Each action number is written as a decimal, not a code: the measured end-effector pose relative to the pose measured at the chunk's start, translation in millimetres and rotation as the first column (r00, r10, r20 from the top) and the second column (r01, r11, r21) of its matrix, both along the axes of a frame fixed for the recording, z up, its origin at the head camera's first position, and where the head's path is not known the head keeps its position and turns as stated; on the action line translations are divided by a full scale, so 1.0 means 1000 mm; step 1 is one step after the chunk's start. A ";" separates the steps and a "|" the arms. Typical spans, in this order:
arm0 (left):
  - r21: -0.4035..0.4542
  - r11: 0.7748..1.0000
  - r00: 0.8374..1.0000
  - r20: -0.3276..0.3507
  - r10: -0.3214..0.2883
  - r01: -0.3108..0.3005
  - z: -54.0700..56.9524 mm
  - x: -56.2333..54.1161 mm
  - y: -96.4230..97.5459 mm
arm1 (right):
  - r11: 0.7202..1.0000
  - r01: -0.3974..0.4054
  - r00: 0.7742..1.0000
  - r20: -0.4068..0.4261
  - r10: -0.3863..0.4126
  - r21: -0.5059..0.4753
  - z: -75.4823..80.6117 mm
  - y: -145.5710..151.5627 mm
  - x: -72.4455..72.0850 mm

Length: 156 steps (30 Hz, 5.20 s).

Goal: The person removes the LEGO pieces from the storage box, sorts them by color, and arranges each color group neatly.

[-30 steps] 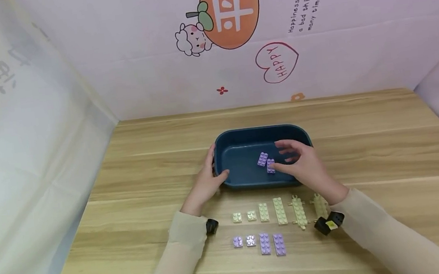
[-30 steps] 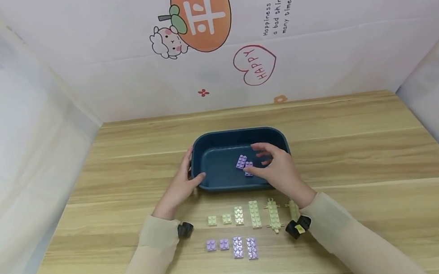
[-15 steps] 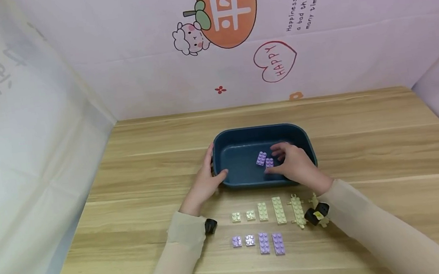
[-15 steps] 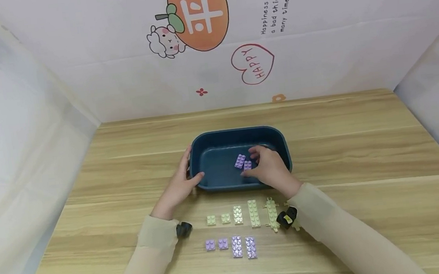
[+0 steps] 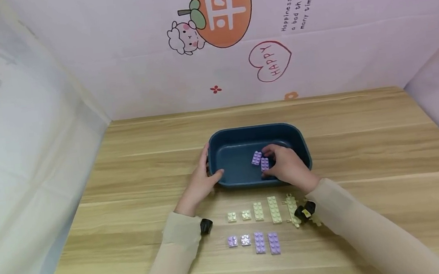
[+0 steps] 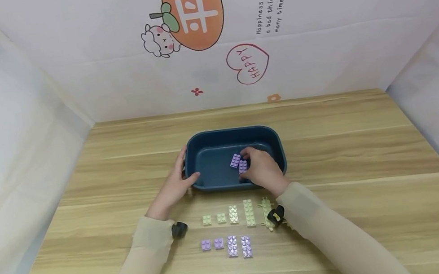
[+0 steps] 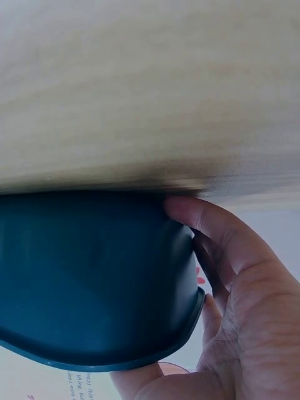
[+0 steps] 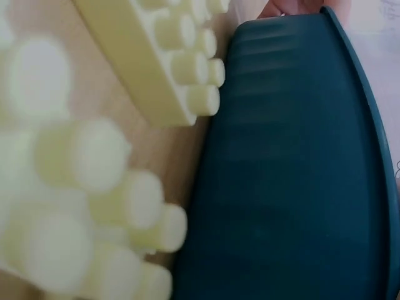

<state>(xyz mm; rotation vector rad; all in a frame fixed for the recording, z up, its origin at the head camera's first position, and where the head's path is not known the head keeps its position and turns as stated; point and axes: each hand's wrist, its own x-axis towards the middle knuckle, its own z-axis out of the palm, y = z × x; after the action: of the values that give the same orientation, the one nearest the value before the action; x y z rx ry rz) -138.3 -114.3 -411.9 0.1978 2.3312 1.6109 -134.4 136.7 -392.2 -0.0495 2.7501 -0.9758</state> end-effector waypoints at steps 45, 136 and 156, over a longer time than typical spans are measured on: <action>-0.030 0.999 0.999 -0.034 -0.019 0.018 0.003 0.001 -0.002 | 0.897 0.040 0.999 0.018 -0.036 -0.440 0.020 0.025 0.027; -0.099 0.994 0.998 -0.029 -0.055 0.052 0.005 0.002 0.004 | 0.930 0.006 0.971 -0.220 -0.094 -0.368 -0.036 0.015 0.189; -0.126 0.991 0.998 -0.042 -0.049 0.044 0.004 0.004 0.005 | 0.920 -0.082 0.911 -0.403 -0.088 -0.384 0.007 0.028 0.146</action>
<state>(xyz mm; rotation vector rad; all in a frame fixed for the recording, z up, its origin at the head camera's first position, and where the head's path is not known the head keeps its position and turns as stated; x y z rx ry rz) -134.3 -109.7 -408.0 0.2611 2.4328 1.4474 11.8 165.1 -385.1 -0.3586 2.8548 -1.6805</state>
